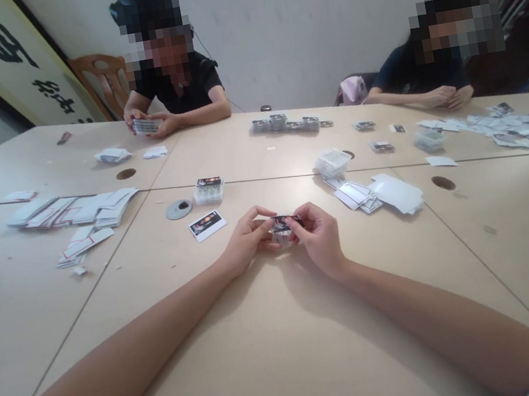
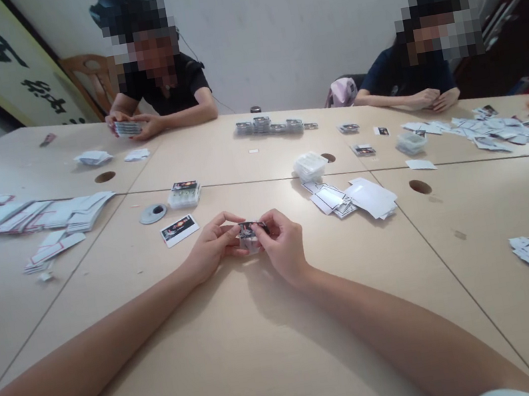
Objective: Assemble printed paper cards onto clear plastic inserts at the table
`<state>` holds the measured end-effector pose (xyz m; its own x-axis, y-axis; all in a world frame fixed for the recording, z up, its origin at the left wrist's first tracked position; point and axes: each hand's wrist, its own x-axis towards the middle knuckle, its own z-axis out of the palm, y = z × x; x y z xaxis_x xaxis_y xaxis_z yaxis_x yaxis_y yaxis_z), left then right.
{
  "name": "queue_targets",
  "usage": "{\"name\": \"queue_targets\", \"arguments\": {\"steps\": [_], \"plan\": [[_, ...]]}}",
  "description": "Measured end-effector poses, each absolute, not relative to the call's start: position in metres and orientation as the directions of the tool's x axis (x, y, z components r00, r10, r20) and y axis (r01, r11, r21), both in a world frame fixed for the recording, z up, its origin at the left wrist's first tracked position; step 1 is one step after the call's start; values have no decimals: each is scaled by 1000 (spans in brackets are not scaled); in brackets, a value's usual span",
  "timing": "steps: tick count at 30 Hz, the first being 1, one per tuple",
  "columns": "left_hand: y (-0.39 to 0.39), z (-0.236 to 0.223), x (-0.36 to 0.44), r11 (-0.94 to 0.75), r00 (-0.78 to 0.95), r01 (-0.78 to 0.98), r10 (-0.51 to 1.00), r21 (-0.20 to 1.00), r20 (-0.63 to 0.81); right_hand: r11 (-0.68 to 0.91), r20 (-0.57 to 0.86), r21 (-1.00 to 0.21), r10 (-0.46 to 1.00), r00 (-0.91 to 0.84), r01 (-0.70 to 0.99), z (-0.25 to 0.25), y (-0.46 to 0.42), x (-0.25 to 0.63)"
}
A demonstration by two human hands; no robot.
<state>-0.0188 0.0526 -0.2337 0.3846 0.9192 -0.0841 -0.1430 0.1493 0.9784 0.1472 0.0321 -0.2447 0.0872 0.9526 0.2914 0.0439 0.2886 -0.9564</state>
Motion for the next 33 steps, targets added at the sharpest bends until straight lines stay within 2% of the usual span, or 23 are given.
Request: {"name": "queue_targets", "arguments": {"steps": [33], "plan": [[48,-232,-19,146,369,-148,926,978,-82,301,306,-952,947,94,64,-247,33,147]]}}
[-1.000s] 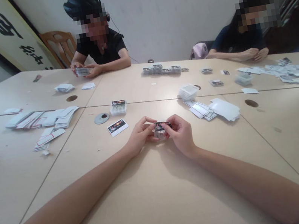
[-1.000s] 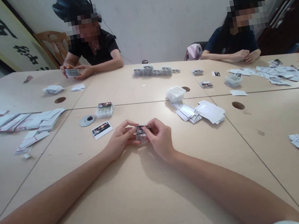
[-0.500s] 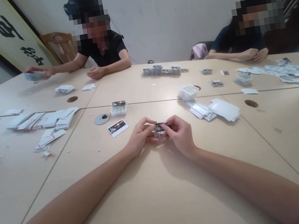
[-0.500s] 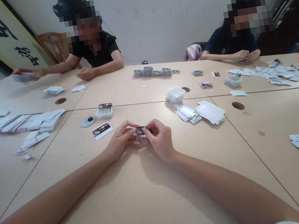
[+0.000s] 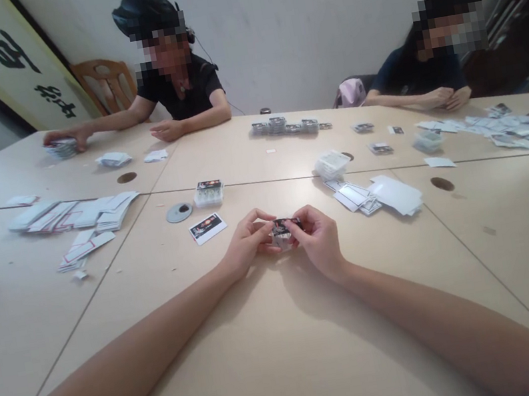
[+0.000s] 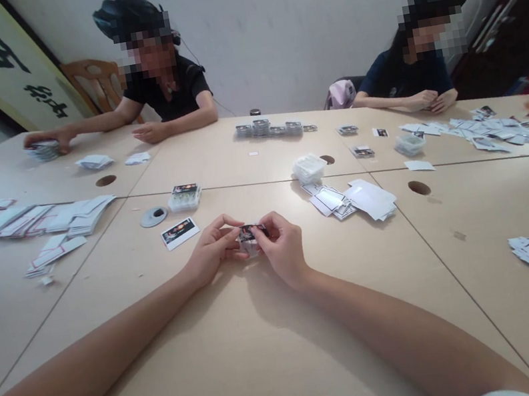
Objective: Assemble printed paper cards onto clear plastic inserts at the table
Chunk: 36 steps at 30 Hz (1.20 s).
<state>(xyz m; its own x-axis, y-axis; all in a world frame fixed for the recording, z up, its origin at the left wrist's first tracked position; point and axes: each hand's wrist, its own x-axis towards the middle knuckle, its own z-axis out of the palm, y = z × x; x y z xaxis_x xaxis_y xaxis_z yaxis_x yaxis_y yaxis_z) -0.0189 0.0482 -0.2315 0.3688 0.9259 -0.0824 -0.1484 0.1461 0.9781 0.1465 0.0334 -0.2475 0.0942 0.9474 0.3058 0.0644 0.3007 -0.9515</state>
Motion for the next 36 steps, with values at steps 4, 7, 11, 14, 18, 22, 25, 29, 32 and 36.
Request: {"name": "queue_targets", "arguments": {"steps": [4,7,11,14,18,22,25,29,32,36], "plan": [[48,-231,-18,141,357,-139,931,980,-83,297,301,-953,949,88,58,-247,33,146],[49,-232,-18,135,354,-134,932,982,-80,299,304,-952,949,89,58,-247,33,146],[48,-232,-17,127,348,-121,934,984,-78,300,304,-952,949,88,57,-247,33,146],[47,-231,-16,108,338,-111,939,988,-65,298,303,-952,949,92,64,-247,33,147],[46,-230,-14,104,331,-103,942,989,-65,292,297,-954,950,90,68,-247,33,147],[46,-230,-14,107,321,-102,944,989,-69,289,296,-954,951,91,80,-247,33,147],[46,-230,-14,94,323,-103,945,990,-56,286,294,-954,951,98,93,-248,33,147],[46,-231,-14,77,326,-98,944,992,-41,290,297,-954,950,93,80,-247,33,147],[45,-231,-14,71,320,-93,947,993,-38,288,294,-955,951,92,75,-246,33,147],[45,-231,-14,65,319,-92,947,994,-33,283,289,-957,953,94,68,-246,32,147]]}}
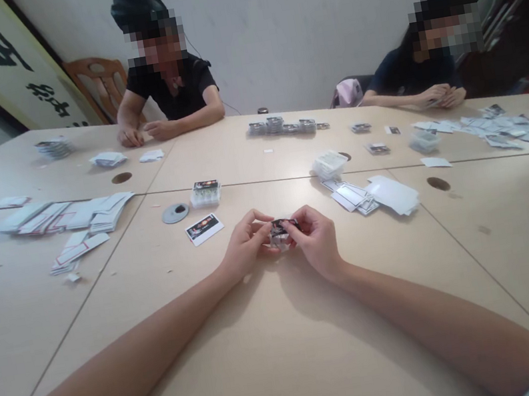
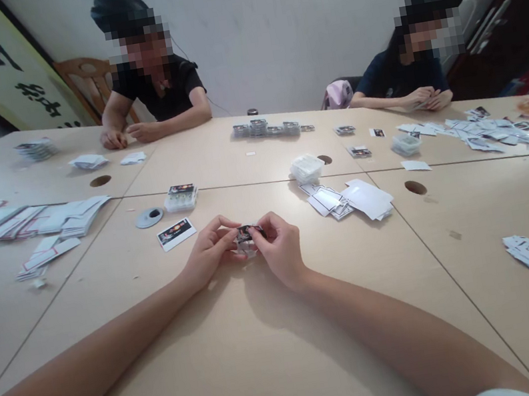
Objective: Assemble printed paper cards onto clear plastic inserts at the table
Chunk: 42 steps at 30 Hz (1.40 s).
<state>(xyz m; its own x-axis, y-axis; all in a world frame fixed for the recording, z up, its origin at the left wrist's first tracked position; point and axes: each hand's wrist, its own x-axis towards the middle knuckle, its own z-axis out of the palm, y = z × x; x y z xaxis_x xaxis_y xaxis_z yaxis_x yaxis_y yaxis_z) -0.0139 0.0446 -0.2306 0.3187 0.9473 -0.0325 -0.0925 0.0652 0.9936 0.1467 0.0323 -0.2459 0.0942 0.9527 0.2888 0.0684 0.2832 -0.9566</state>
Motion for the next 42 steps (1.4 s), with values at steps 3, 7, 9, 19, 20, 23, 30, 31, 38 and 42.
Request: {"name": "queue_targets", "arguments": {"steps": [3,7,9,19,20,23,30,31,38,42], "plan": [[44,-230,-14,57,321,-95,947,994,-24,280,285,-958,954,97,63,-246,32,147],[43,-230,-14,61,316,-103,948,993,-26,275,279,-960,955,97,54,-246,32,146],[43,-230,-14,72,314,-106,949,992,-35,267,272,-962,957,97,59,-245,32,146],[43,-229,-13,64,321,-113,947,992,-25,269,274,-961,957,96,58,-242,31,147],[43,-229,-13,64,321,-113,947,992,-25,271,276,-961,956,97,60,-242,31,147],[43,-229,-13,56,322,-105,947,993,-19,274,281,-959,954,103,72,-243,31,146],[41,-230,-14,-4,322,-45,947,999,18,283,295,-952,950,105,119,-244,30,146],[41,-229,-14,-16,321,-32,947,999,26,291,304,-949,947,106,122,-244,30,146],[35,-228,-14,-154,279,73,952,985,128,295,309,-947,946,98,129,-243,29,146],[34,-227,-12,-193,248,100,955,976,163,294,310,-944,945,103,148,-242,29,147]]}}
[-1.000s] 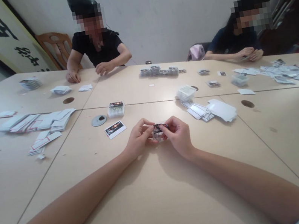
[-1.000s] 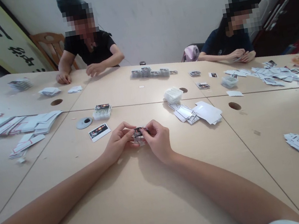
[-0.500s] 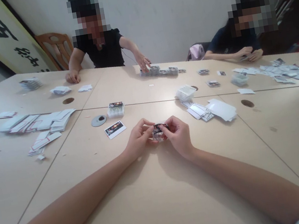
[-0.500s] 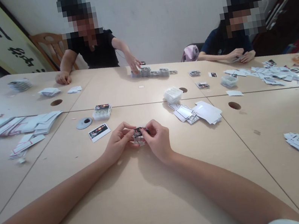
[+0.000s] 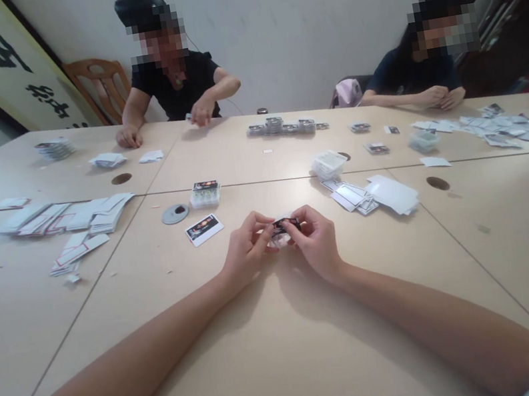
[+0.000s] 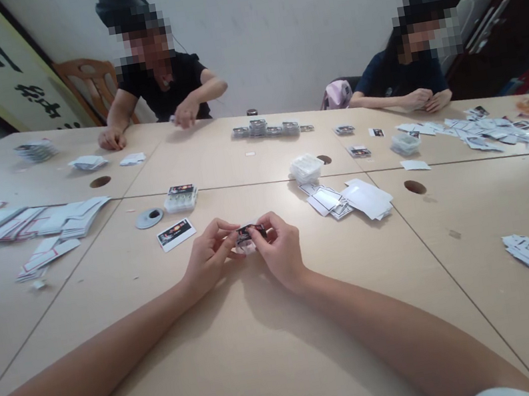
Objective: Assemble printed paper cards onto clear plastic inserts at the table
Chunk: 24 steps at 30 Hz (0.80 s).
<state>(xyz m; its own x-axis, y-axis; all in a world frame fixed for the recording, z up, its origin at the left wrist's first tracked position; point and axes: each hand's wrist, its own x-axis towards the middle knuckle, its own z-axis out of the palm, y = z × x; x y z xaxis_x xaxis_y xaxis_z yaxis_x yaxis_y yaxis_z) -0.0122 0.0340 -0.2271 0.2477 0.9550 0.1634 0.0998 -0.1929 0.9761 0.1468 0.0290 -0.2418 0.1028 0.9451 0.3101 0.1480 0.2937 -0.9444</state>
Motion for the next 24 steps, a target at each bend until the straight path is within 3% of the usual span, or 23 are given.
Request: {"name": "queue_targets", "arguments": {"steps": [10,24], "plan": [[32,-224,-12,-196,229,124,959,973,164,255,270,-960,954,131,117,-239,28,149],[33,-229,-13,-231,220,146,956,962,196,281,336,-913,930,151,296,-243,33,153]]}}
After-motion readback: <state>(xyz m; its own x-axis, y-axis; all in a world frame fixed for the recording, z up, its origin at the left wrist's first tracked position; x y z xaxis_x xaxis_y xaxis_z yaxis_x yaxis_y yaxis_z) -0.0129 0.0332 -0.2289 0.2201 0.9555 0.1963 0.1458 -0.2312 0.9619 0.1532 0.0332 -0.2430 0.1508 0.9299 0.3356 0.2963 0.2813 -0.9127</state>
